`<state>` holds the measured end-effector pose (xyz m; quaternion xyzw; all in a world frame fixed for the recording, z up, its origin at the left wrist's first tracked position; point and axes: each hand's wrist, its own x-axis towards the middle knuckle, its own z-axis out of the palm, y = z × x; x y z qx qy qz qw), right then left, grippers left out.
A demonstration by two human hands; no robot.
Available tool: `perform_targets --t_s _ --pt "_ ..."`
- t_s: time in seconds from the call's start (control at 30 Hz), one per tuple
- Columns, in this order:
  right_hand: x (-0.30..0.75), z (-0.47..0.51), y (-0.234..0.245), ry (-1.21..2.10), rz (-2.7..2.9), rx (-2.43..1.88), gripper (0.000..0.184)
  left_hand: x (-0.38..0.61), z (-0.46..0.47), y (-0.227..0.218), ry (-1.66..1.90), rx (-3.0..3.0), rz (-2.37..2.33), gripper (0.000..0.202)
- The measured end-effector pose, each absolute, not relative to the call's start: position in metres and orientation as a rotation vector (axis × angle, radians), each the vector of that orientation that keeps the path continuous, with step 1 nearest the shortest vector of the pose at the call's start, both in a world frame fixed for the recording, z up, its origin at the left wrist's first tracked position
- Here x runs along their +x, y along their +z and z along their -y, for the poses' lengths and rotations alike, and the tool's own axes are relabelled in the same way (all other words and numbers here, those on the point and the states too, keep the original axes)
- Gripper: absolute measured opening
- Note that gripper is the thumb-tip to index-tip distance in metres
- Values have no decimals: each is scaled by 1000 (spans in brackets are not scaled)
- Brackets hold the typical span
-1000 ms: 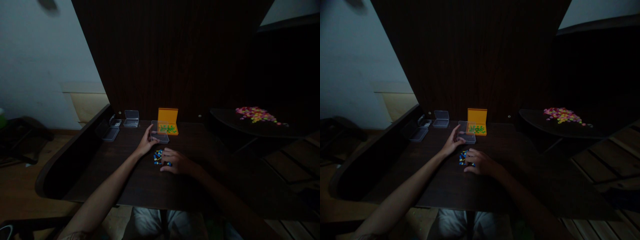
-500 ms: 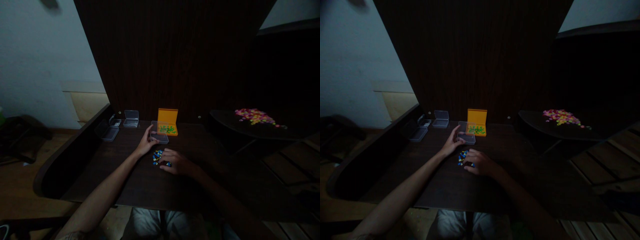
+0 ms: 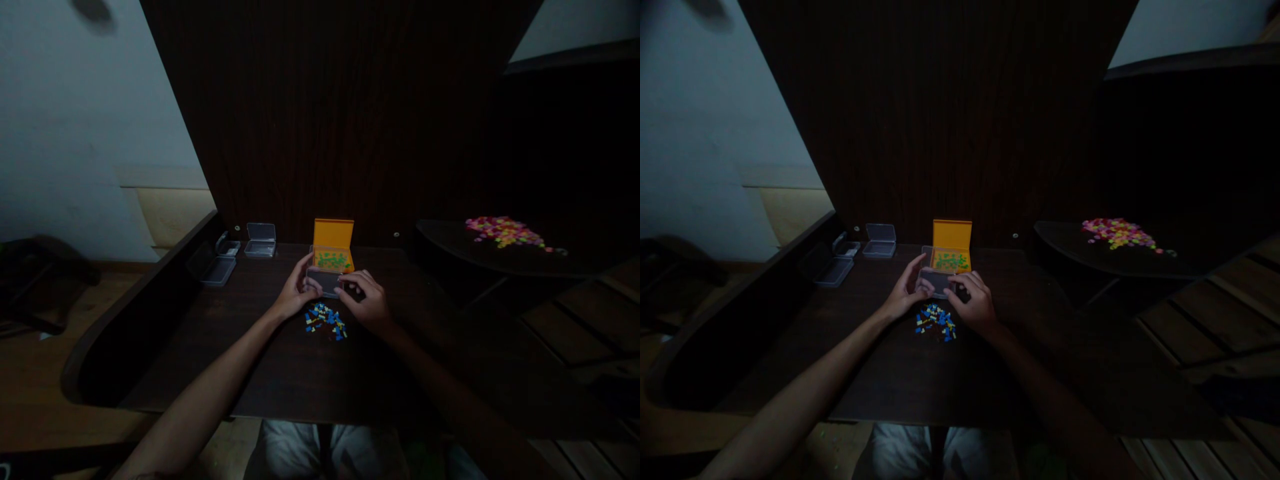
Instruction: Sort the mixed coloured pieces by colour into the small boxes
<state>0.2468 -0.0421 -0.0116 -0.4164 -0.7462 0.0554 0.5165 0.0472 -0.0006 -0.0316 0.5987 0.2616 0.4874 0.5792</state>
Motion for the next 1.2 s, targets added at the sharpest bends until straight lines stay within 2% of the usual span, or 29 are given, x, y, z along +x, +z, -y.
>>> perform_targets --t_s 0.1,0.4,0.6,0.73,0.9,1.13,1.2 --pt "250 38 -14 172 1796 -1026 6 51 7 -28 1120 1424 -573 89" --pt "256 31 -26 251 1794 -1049 15 58 11 -29 1103 1368 -565 91" --pt "256 34 -16 192 1742 -977 25 54 4 -27 1145 1353 -604 90" --pt "256 38 -13 197 1753 -911 22 42 -9 -27 1262 1345 -694 89" --pt "251 43 -20 372 1968 -859 17 25 -26 -36 1374 1292 -836 86" --pt "247 49 -21 545 2361 -768 2 23 -29 -41 1364 1288 -888 86" --pt "249 49 -19 588 2436 -782 4 25 -28 -40 1348 1296 -880 87"
